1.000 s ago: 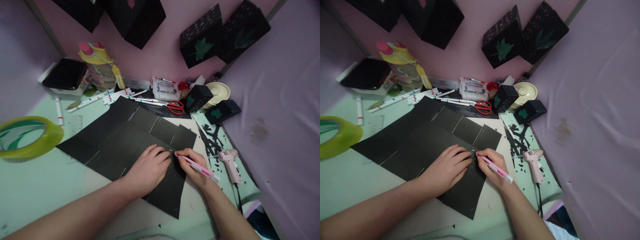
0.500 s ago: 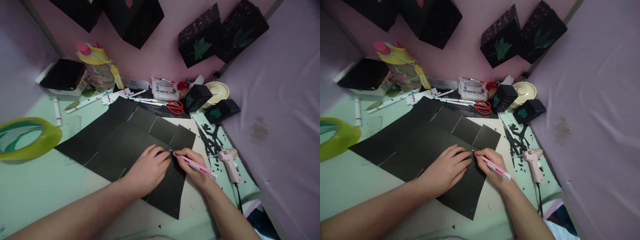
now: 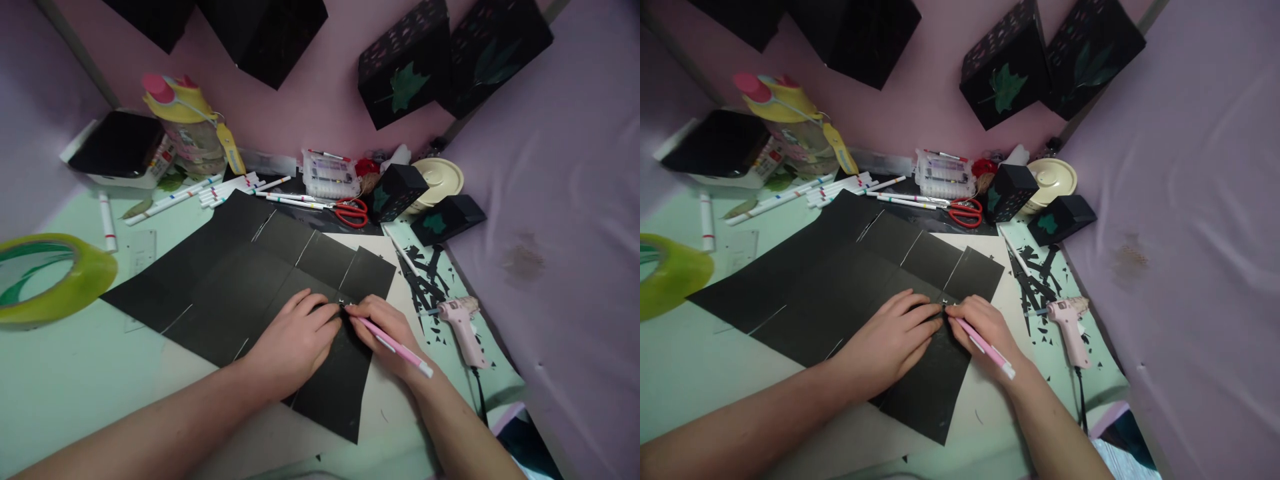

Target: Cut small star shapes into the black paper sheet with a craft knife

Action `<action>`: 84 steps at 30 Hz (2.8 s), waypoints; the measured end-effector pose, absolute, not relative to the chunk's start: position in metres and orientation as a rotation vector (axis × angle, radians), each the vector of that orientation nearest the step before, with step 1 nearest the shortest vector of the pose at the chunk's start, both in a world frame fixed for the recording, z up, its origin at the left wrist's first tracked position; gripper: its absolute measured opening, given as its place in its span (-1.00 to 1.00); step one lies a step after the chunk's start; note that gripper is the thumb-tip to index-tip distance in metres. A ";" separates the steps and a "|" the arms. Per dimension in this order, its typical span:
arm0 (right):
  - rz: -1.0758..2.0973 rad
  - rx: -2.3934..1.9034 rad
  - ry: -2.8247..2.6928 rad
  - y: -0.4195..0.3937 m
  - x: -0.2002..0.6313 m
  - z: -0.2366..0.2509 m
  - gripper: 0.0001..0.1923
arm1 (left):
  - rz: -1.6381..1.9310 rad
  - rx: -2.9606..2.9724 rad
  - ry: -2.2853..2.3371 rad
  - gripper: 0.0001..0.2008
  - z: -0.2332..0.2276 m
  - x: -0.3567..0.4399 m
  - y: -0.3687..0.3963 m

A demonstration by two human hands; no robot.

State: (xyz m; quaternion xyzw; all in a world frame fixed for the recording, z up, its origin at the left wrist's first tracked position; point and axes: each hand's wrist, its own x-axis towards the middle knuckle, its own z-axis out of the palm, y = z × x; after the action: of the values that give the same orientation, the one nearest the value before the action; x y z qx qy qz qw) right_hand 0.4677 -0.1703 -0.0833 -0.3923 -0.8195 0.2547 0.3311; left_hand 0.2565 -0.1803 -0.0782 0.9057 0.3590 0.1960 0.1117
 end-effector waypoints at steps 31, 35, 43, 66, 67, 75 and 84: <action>0.522 -0.947 -2.460 -0.170 0.478 -0.076 -0.84 | 0.569 2.617 1.069 -0.79 -0.078 0.256 -0.180; 0.574 -0.962 -2.422 -0.170 0.480 -0.080 -0.80 | 0.573 2.626 1.066 -0.77 -0.080 0.257 -0.180; 0.570 -0.973 -2.413 -0.171 0.478 -0.080 -0.78 | 0.586 2.623 1.078 -0.77 -0.080 0.257 -0.180; 0.645 -0.994 -2.277 -0.170 0.477 -0.082 -0.78 | 0.610 2.607 1.055 -0.75 -0.078 0.257 -0.179; 0.674 -0.987 -2.240 -0.169 0.476 -0.082 -0.77 | 0.614 2.610 1.056 -0.75 -0.078 0.257 -0.179; 0.860 -1.063 -1.963 -0.169 0.475 -0.076 -0.75 | 0.583 2.638 1.048 -0.74 -0.079 0.257 -0.180; 1.018 -1.334 -1.637 -0.171 0.472 -0.057 -0.90 | 0.610 2.630 1.022 -0.77 -0.080 0.254 -0.181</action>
State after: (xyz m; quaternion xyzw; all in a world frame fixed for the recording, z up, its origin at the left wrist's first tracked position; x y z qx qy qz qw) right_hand 0.4719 -0.1713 -0.0570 -0.5245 -0.6435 0.4001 0.3882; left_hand 0.2543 -0.1813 -0.0802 0.9036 0.3511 0.2098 0.1271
